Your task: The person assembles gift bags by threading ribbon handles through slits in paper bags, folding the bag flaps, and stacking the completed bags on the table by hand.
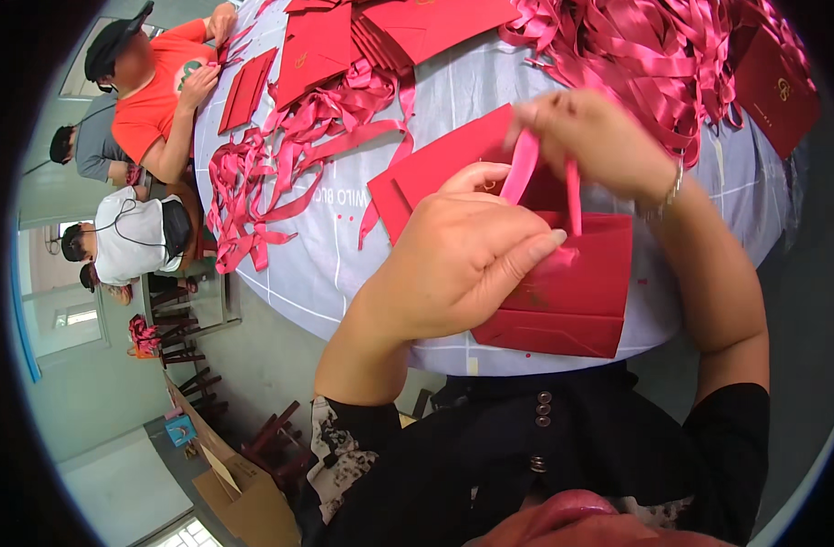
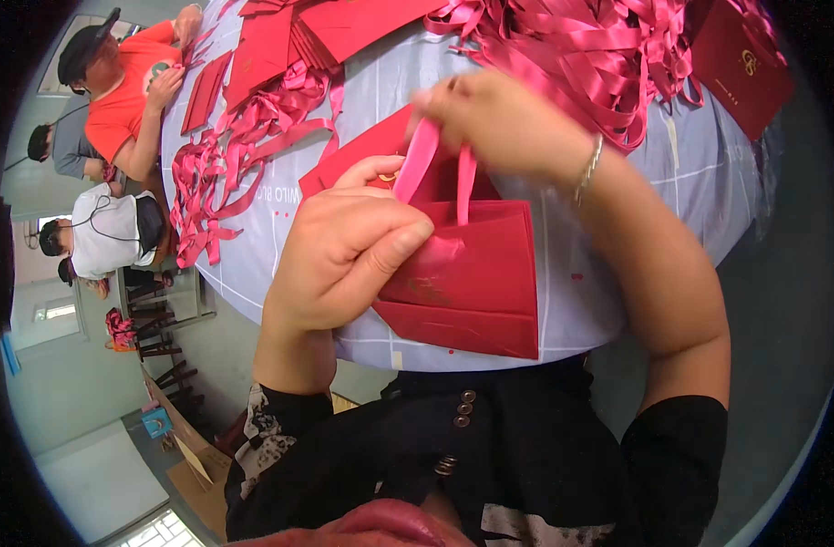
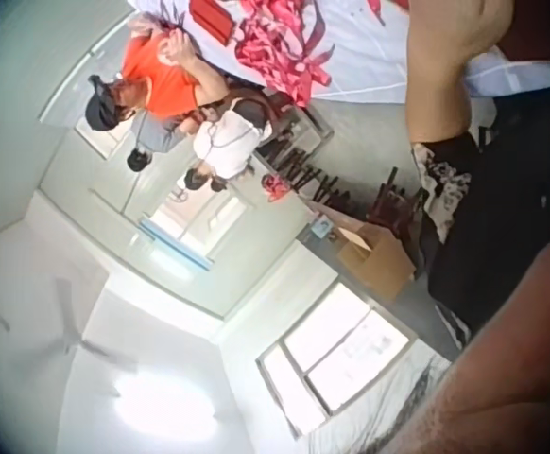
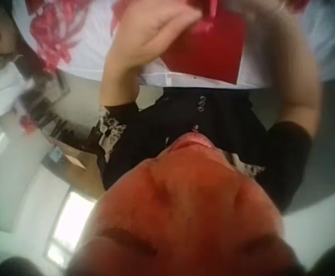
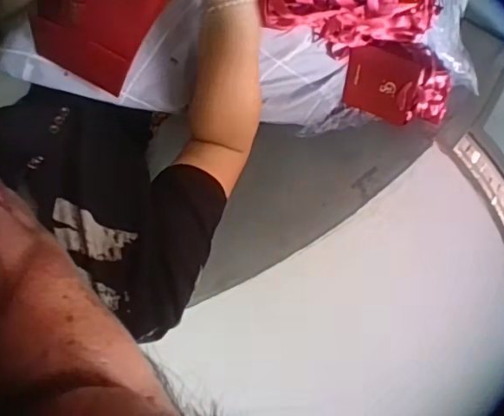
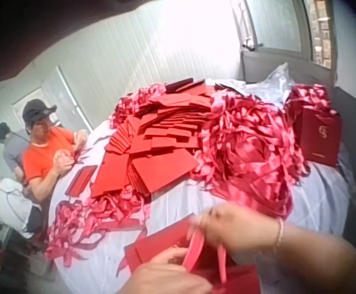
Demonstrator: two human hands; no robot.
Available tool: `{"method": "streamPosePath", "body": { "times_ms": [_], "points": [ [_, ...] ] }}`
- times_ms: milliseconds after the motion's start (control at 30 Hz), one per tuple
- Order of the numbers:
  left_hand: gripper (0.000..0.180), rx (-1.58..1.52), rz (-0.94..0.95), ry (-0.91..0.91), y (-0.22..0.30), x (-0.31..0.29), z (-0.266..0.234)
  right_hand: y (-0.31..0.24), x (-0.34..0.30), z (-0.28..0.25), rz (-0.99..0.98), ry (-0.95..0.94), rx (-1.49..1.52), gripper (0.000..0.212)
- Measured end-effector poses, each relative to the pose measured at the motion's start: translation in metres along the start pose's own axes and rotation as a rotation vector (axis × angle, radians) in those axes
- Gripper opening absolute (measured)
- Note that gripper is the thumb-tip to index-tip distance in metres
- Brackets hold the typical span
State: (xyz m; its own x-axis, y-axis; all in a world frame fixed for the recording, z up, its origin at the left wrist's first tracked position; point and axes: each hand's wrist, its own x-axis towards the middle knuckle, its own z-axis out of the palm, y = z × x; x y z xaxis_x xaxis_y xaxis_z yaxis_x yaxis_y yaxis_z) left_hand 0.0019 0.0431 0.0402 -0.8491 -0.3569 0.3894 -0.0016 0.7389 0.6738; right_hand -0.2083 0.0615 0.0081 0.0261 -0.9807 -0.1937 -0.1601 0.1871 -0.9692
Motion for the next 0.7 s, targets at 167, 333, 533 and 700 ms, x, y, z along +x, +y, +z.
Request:
{"method": "streamPosePath", "body": {
  "times_ms": [167, 333, 533, 700],
  "points": [
    [0.009, -0.244, -0.143, 0.03, -0.003, -0.002, -0.007, 0.002, 0.008, -0.008, 0.011, -0.05, 0.237, 0.037],
    [0.007, -0.556, -0.106, 0.372, -0.004, -0.011, -0.002, 0.001, 0.0, -0.017, -0.198, -0.284, 0.575, 0.065],
    [0.023, -1.067, -0.077, 0.6, -0.001, -0.019, 0.009, 0.006, -0.021, 0.01, -0.206, -0.51, 0.407, 0.092],
    [0.02, -0.834, 0.089, 0.334, -0.036, -0.013, -0.004, -0.014, -0.023, 0.0, -0.007, -0.503, 0.361, 0.078]
  ]
}}
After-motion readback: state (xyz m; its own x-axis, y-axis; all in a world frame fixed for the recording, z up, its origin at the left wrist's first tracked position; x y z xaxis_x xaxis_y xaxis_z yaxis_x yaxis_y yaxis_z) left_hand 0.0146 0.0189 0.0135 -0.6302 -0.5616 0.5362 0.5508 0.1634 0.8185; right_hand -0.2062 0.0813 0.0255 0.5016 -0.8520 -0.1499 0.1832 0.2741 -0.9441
